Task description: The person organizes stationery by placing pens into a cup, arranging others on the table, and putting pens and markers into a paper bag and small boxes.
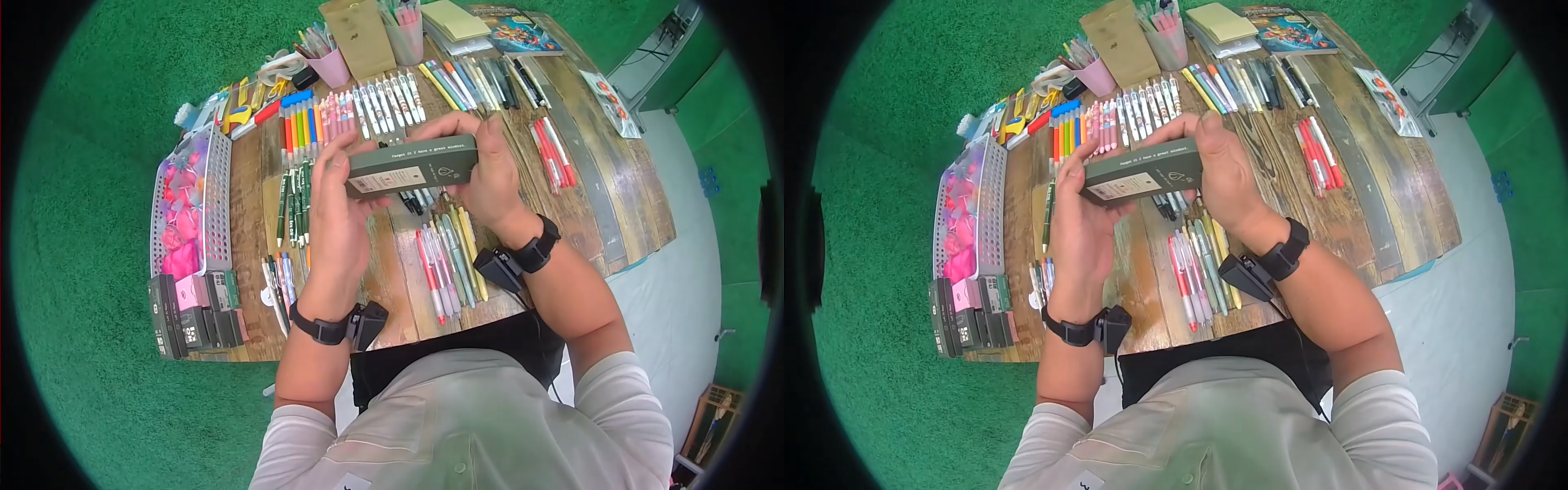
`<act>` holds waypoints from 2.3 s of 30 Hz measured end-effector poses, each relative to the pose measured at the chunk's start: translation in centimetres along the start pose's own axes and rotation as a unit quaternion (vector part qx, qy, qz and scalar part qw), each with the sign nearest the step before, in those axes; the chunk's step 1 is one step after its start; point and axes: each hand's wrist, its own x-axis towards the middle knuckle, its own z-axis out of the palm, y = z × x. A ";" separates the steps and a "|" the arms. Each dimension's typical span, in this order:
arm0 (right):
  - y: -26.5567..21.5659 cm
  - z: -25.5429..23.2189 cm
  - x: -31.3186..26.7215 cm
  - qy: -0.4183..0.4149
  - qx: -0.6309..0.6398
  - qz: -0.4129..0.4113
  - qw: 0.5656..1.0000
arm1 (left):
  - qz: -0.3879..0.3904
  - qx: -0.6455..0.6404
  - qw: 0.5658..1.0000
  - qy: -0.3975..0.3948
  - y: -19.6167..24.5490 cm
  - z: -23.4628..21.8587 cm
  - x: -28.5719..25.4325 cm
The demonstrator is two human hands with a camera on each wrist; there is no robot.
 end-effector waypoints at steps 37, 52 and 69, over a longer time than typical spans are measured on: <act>-0.5 0.2 1.8 -0.055 0.074 0.029 0.995 | 0.114 -0.276 0.944 -0.142 -1.2 -1.2 0.9; -0.7 -3.4 2.6 -0.040 0.080 0.057 0.994 | 0.186 0.213 0.906 -0.315 -0.7 -2.1 1.2; 0.3 1.0 0.7 -0.105 -0.036 0.097 0.989 | 0.372 0.403 0.807 -0.220 -1.1 -0.8 0.5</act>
